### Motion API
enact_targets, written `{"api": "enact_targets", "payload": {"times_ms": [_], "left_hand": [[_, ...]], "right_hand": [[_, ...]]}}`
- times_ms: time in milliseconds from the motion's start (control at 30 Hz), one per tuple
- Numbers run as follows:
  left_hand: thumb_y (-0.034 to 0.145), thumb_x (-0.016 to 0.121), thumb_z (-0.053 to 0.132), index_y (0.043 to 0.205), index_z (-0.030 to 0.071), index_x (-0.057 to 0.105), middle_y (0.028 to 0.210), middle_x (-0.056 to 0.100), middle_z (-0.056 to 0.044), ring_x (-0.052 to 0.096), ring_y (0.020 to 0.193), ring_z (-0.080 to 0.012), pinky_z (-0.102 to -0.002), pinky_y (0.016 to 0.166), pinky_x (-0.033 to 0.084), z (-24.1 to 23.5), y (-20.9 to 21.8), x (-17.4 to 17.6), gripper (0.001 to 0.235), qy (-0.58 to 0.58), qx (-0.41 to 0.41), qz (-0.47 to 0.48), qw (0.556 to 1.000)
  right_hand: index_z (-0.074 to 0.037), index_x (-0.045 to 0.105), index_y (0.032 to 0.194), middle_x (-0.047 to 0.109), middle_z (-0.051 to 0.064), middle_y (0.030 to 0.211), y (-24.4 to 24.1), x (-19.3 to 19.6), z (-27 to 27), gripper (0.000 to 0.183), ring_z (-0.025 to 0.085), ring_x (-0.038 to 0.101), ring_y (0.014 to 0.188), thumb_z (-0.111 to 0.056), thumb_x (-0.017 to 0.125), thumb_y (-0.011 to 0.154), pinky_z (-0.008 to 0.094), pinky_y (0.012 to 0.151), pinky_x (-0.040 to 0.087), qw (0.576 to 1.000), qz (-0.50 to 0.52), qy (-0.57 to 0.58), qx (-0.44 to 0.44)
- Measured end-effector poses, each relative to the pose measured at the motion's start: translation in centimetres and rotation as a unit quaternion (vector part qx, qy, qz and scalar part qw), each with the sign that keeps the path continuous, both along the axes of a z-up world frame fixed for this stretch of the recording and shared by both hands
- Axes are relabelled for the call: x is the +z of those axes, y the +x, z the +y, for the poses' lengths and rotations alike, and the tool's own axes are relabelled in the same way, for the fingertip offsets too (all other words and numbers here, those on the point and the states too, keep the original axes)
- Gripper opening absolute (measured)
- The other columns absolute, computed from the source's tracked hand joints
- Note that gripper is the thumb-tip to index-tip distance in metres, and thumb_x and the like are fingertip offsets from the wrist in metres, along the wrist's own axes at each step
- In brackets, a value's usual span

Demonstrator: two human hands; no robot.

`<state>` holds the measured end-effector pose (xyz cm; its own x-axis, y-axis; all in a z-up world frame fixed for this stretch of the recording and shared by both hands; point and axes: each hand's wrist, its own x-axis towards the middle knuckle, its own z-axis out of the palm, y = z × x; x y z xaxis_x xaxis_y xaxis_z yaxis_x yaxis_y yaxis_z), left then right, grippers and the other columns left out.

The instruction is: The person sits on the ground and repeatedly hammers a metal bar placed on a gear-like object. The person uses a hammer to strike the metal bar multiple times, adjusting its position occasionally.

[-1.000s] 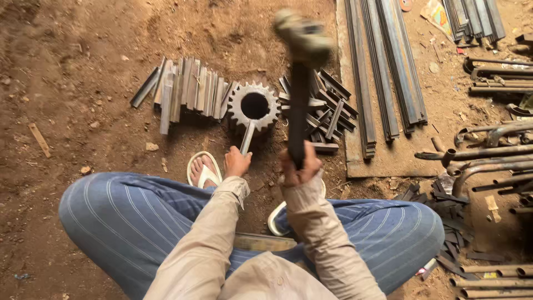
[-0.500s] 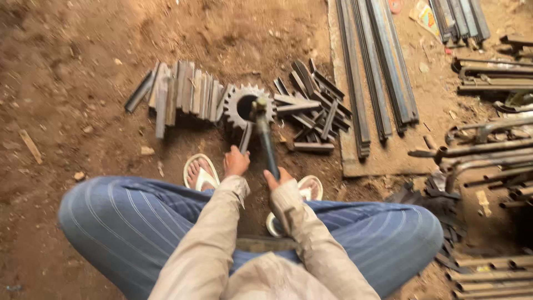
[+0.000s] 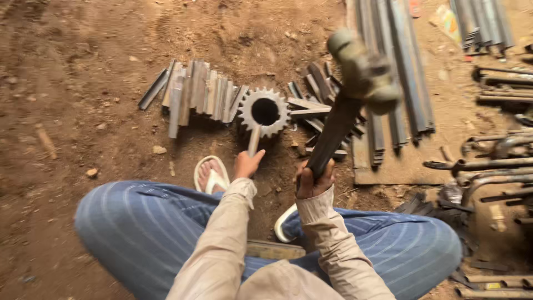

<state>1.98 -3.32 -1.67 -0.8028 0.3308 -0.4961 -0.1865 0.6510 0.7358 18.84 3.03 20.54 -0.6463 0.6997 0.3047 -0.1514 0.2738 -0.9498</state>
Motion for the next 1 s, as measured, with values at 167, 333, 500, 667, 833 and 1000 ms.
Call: {"api": "enact_targets", "payload": {"times_ms": [167, 333, 500, 667, 833, 1000], "left_hand": [[0.086, 0.067, 0.062, 0.114, -0.002, 0.072, 0.114, 0.071, -0.029, 0.067, 0.111, -0.0460, -0.052, 0.096, 0.052, -0.1, 1.4, -1.4, 0.070, -0.034, -0.018, -0.014, 0.999], [0.084, 0.068, 0.060, 0.117, 0.000, 0.071, 0.122, 0.069, -0.027, 0.064, 0.118, -0.0444, -0.051, 0.101, 0.050, -0.3, -0.7, -1.1, 0.068, -0.070, -0.032, -0.035, 0.996], [0.086, 0.068, 0.057, 0.120, -0.001, 0.070, 0.122, 0.068, -0.030, 0.063, 0.119, -0.0465, -0.052, 0.102, 0.050, -0.6, 0.5, -1.3, 0.067, -0.066, -0.023, -0.038, 0.997], [0.086, 0.068, 0.055, 0.118, -0.002, 0.070, 0.120, 0.068, -0.030, 0.064, 0.117, -0.0465, -0.052, 0.101, 0.050, -0.6, 0.7, -1.1, 0.066, -0.067, -0.026, -0.034, 0.997], [0.087, 0.067, 0.055, 0.116, -0.001, 0.071, 0.117, 0.071, -0.028, 0.066, 0.115, -0.0456, -0.052, 0.099, 0.051, -0.5, 0.1, -0.4, 0.064, -0.077, -0.026, -0.043, 0.996], [0.086, 0.071, 0.056, 0.115, 0.000, 0.072, 0.116, 0.070, -0.028, 0.066, 0.113, -0.0459, -0.051, 0.096, 0.052, -1.0, -0.2, -0.1, 0.063, -0.082, -0.043, -0.027, 0.995]], "right_hand": [[-0.013, 0.041, 0.143, 0.038, 0.012, 0.092, 2.6, -1.2, -2.5, 0.055, 0.019, 0.064, 0.057, -0.043, 0.062, 0.102, 0.030, 0.056, 0.050, 0.841, -0.535, -0.079, -0.028], [-0.002, 0.063, 0.105, 0.063, 0.007, 0.067, 2.6, 1.9, -2.7, 0.036, 0.017, 0.059, 0.051, -0.035, 0.070, 0.092, 0.032, 0.044, 0.046, 0.899, -0.395, -0.183, -0.056], [-0.006, 0.054, 0.106, 0.064, 0.002, 0.073, 2.1, 5.0, -0.4, 0.042, 0.011, 0.063, 0.056, -0.046, 0.064, 0.098, 0.028, 0.046, 0.054, 0.994, -0.090, -0.052, -0.034], [-0.009, 0.050, 0.118, 0.062, 0.002, 0.075, -0.5, 2.9, 1.9, 0.042, 0.011, 0.060, 0.058, -0.046, 0.064, 0.102, 0.030, 0.049, 0.052, 0.998, 0.052, -0.017, 0.023], [-0.009, 0.051, 0.118, 0.062, 0.008, 0.074, 1.1, -2.2, -2.2, 0.039, 0.019, 0.061, 0.056, -0.043, 0.059, 0.100, 0.036, 0.046, 0.048, 0.912, -0.408, -0.037, 0.003], [-0.005, 0.065, 0.111, 0.066, 0.018, 0.074, 3.0, -6.5, -2.1, 0.045, 0.027, 0.064, 0.063, -0.048, 0.061, 0.101, 0.044, 0.060, 0.049, 0.873, -0.484, -0.059, 0.001]]}}
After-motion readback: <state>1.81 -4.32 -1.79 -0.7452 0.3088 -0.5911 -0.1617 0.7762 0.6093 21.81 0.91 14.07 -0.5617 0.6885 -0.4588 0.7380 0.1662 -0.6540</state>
